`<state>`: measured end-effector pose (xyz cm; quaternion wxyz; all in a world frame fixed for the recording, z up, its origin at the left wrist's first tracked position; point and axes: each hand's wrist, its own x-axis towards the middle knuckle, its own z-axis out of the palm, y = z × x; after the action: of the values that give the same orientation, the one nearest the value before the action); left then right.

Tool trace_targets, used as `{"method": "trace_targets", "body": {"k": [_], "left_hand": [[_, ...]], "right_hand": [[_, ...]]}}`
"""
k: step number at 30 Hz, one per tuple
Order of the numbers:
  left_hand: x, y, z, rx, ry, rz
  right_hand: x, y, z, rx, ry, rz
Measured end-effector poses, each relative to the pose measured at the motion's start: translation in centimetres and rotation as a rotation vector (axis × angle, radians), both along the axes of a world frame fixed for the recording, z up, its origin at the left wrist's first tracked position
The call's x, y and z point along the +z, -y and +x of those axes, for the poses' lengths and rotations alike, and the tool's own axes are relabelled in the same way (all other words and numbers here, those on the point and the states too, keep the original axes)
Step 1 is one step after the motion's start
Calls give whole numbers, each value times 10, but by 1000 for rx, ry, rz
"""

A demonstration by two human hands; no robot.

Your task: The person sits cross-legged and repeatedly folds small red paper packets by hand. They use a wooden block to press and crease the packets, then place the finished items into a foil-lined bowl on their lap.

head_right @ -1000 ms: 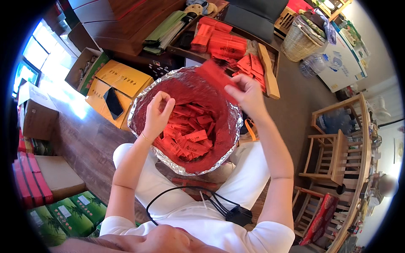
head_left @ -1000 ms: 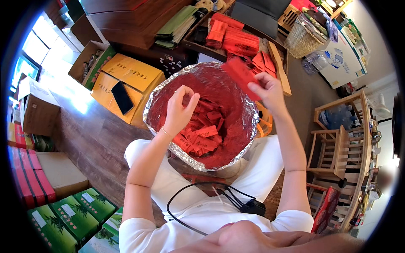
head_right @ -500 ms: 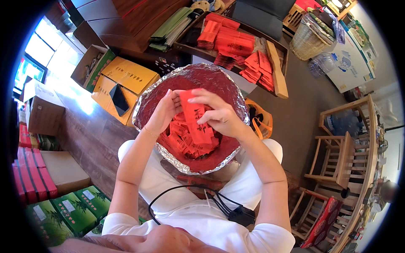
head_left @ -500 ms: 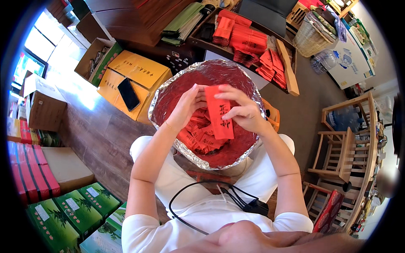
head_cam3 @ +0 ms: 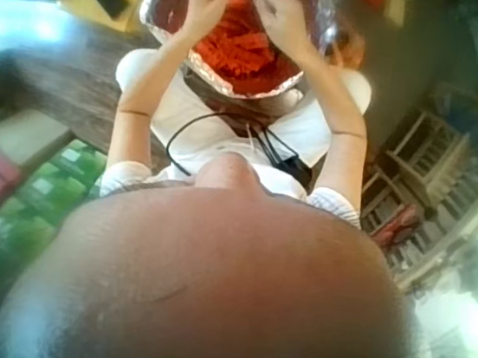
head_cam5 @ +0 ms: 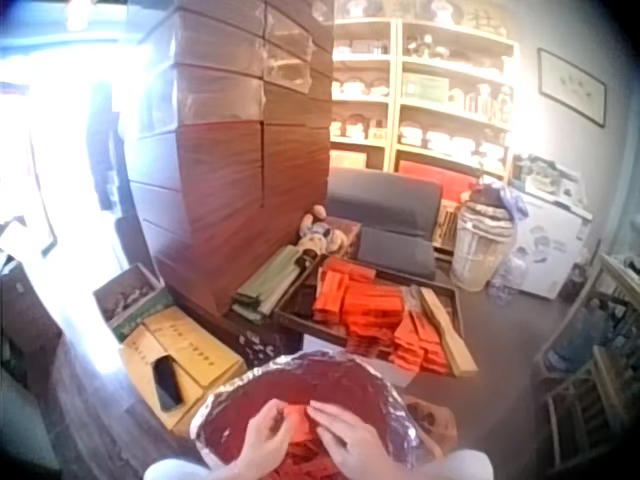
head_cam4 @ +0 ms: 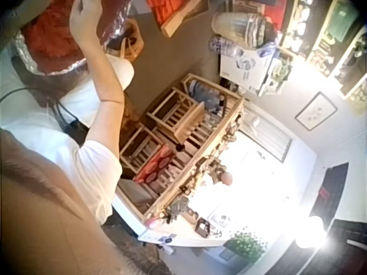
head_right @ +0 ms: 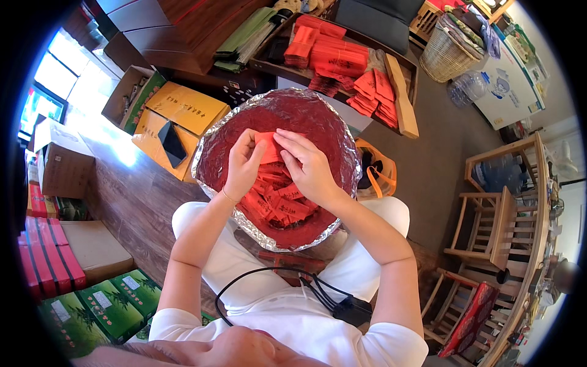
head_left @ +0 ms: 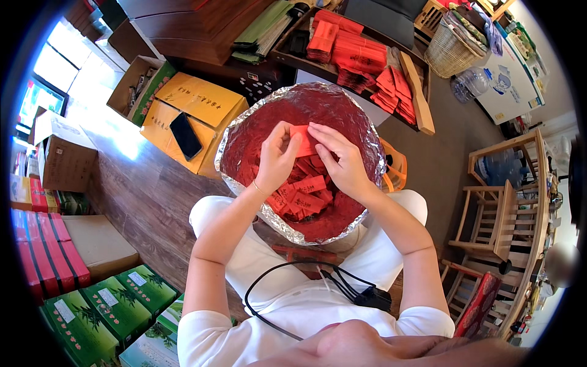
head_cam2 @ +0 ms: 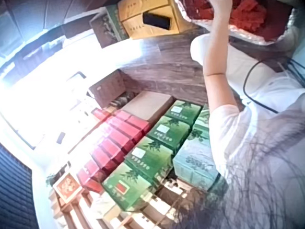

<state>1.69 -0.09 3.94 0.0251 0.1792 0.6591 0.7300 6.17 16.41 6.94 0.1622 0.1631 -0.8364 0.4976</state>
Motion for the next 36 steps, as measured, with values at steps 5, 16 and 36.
{"method": "trace_targets", "body": {"k": [5, 16, 36], "left_hand": [[-2, 3, 6, -285, 396, 376], [-9, 6, 2, -367, 557, 606], [-4, -4, 0, 315, -557, -399]], "right_hand": [[-1, -1, 2, 96, 160, -165], [-3, -3, -2, 205, 270, -456], [-5, 3, 8, 174, 603, -581]]}}
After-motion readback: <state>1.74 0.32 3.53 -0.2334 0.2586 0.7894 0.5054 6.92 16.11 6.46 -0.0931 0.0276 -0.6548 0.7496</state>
